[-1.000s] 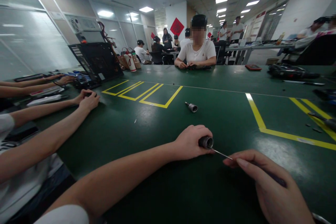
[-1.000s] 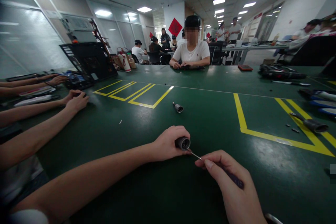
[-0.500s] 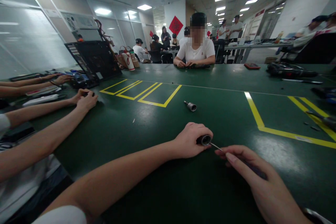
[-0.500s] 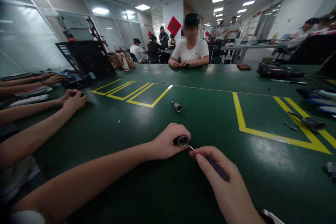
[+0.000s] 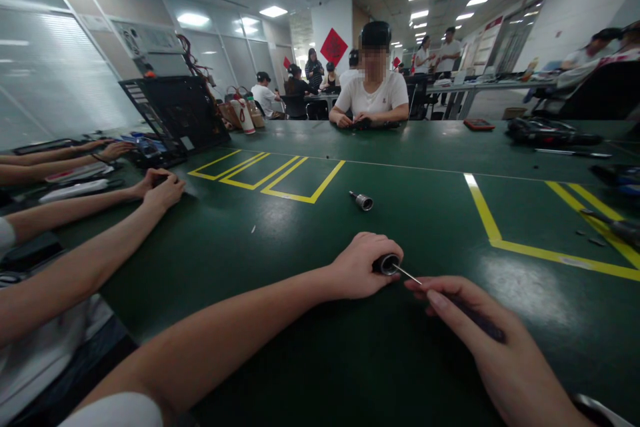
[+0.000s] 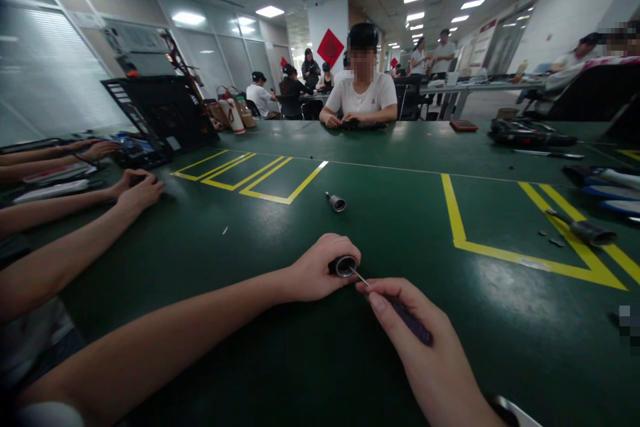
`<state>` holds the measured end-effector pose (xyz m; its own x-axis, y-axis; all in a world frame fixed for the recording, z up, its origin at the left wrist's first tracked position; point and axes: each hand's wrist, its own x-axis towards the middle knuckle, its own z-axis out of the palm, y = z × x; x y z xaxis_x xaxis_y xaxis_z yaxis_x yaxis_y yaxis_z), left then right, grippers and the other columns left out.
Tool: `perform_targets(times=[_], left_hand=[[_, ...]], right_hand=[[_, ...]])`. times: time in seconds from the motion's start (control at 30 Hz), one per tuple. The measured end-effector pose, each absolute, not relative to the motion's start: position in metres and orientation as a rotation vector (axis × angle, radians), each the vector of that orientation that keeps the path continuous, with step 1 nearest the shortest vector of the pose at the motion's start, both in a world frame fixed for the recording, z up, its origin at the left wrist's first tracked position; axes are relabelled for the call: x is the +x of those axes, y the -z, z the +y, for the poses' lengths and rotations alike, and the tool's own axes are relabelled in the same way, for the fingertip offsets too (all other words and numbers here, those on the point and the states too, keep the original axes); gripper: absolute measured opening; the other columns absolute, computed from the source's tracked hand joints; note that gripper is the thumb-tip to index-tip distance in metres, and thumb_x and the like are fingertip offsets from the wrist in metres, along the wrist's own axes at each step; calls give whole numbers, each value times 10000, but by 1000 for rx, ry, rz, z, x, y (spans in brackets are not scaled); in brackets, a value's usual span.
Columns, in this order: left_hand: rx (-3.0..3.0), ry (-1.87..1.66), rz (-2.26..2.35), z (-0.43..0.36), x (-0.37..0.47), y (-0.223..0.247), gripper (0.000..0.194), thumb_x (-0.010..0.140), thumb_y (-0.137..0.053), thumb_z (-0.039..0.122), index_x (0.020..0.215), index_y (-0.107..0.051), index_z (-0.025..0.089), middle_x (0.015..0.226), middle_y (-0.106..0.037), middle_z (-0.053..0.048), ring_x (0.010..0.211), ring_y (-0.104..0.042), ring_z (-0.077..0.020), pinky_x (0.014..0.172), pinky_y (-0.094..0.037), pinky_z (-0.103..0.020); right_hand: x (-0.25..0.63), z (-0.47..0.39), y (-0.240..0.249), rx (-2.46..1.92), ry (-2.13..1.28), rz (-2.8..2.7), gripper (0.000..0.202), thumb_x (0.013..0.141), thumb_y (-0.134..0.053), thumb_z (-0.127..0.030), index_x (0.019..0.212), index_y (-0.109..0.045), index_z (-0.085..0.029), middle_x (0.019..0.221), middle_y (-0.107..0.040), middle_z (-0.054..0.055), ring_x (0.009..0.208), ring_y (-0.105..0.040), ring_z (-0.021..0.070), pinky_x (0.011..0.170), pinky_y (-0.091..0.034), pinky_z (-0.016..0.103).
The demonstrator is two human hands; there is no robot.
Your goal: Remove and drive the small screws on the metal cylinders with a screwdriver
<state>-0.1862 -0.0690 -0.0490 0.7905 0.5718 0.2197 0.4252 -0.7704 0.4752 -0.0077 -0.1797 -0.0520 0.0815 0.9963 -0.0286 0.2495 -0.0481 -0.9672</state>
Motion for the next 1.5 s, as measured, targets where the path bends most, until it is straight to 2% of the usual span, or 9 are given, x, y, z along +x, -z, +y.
perform_targets(times=[0.17,0.47,0.7,1.03,1.2,1.5], left_hand=[[2597,-435,682,-69,-187,48,130,781,-595,234,859,-508,176,870,-609,-14,856,-547,-155,879,-354,-308],[2624,-397,619,-70,-186,47,102,790,-580,230,823,-501,174,811,-602,5,793,-550,-131,832,-351,-285],[2593,-419,724,-72,-185,45,106,780,-591,229,830,-519,169,844,-622,-6,812,-561,-142,848,-356,-306],[2596,-481,848,-72,-185,48,123,785,-597,253,847,-527,173,842,-618,-2,825,-566,-155,804,-366,-305],[2599,-502,981,-73,-183,48,130,789,-593,264,860,-528,177,830,-619,-5,806,-568,-165,761,-370,-313],[2613,-493,1039,-74,-182,48,117,791,-573,259,861,-517,183,820,-608,1,789,-562,-167,747,-379,-326]], right_hand=[[-8,-177,54,-1416,-1171,-1237,303,740,-634,-497,919,-717,-266,936,-704,39,872,-621,237,751,-504,333],[-11,-174,45,-1283,-1352,-1042,302,709,-658,-494,797,-728,-214,916,-707,74,947,-590,270,847,-431,396],[-8,-178,50,-1300,-1277,-1008,304,686,-671,-509,761,-728,-220,862,-710,72,929,-589,272,828,-441,386],[-7,-178,54,-1392,-1225,-1173,297,762,-612,-505,857,-715,-243,954,-703,49,983,-587,256,843,-452,359],[-9,-178,51,-1503,-1083,-1303,297,755,-600,-513,887,-713,-272,907,-703,29,881,-613,237,743,-494,322],[-10,-175,51,-1515,-981,-1338,330,757,-572,-527,876,-710,-251,850,-697,32,791,-623,208,680,-520,291]])
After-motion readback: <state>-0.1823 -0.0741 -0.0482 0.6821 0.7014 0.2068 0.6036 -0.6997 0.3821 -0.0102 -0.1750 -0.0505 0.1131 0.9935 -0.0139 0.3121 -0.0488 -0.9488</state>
